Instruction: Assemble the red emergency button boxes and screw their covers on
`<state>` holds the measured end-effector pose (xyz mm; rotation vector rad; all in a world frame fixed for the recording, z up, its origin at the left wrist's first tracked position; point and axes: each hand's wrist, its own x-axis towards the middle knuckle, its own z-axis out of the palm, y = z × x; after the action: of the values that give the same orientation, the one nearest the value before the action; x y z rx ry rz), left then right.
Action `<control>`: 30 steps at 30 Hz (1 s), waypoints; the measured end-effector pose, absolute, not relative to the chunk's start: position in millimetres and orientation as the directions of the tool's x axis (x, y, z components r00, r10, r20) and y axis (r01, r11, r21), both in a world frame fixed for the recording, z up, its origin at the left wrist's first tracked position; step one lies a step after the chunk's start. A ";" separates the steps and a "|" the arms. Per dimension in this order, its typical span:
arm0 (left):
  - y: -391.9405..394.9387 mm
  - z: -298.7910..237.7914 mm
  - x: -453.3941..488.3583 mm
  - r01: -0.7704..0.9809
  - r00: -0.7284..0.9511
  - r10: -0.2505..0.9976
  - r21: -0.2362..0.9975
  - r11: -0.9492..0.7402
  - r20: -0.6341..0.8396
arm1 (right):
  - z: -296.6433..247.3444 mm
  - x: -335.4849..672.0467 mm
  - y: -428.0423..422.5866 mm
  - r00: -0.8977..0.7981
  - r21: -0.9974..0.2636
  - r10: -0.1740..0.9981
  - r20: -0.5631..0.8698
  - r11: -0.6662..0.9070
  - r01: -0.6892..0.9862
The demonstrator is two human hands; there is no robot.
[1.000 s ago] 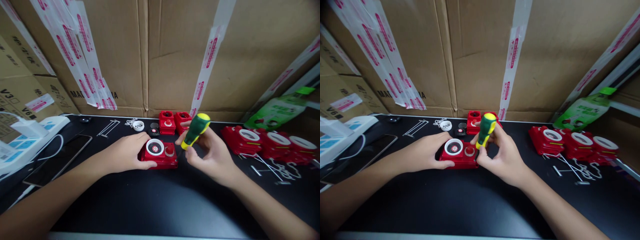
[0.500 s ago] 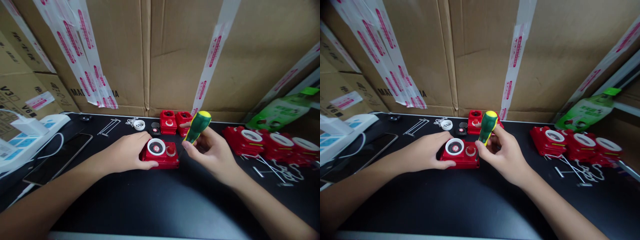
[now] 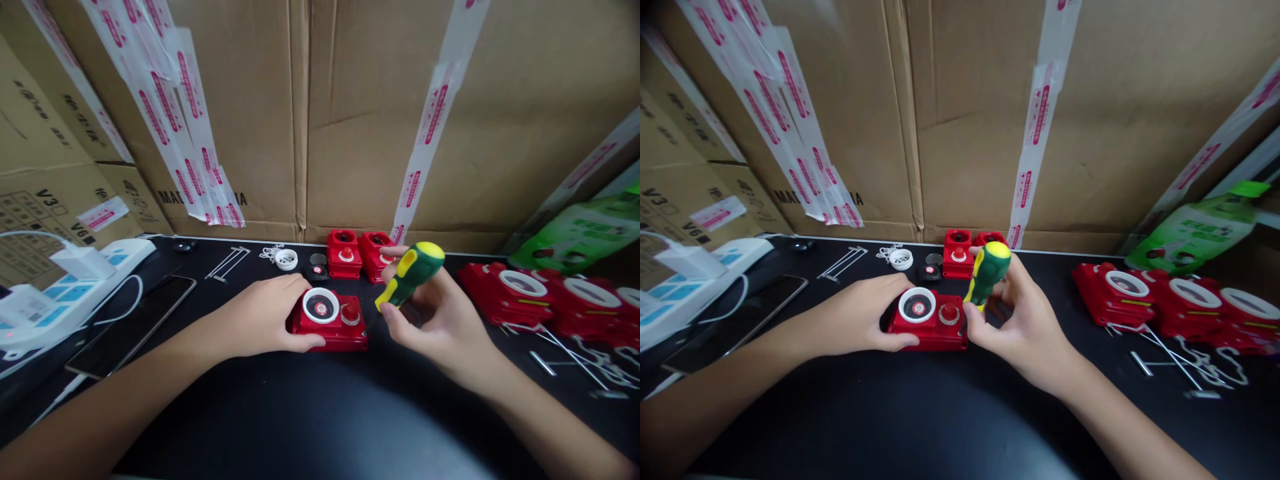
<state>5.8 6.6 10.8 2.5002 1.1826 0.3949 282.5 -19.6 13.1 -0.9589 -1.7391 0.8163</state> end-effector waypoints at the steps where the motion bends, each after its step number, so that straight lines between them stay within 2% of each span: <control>1: 6.5 10.6 5.6 0.693 0.608 0.788 0.419 -0.587 0.098 | 12.8 283.7 -18.5 -0.246 -0.853 0.876 0.415 0.469 0.228; 8: 5.8 10.4 5.2 0.706 0.602 0.795 0.416 -0.574 0.075 | 11.9 289.7 -16.8 -0.297 -0.863 0.857 0.422 0.479 0.157; 12: 7.0 9.4 4.6 0.703 0.616 0.783 0.387 -0.596 0.086 | 11.0 288.1 -17.2 -0.325 -0.909 0.876 0.355 0.404 0.097; 18: 7.8 7.1 4.1 0.689 0.639 0.764 0.371 -0.622 0.094 | 9.8 282.9 -15.7 -0.222 -0.934 0.932 0.285 0.322 0.154; 21: 6.8 7.9 4.0 0.698 0.634 0.768 0.363 -0.617 0.086 | 12.8 282.2 -15.2 -0.192 -0.960 0.951 0.244 0.264 0.089; 26: 6.7 8.9 4.1 0.701 0.629 0.773 0.368 -0.611 0.086 | 22.6 290.4 -14.5 -0.395 -0.991 0.913 0.103 0.128 0.039; 30: 7.6 8.2 3.9 0.693 0.635 0.767 0.372 -0.617 0.090 | 26.7 295.8 -16.1 -0.469 -0.990 0.875 0.117 0.139 0.011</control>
<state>3.9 7.6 8.2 2.5558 1.1754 0.3471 295.8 -16.1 26.7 -0.8702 -1.6518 1.4271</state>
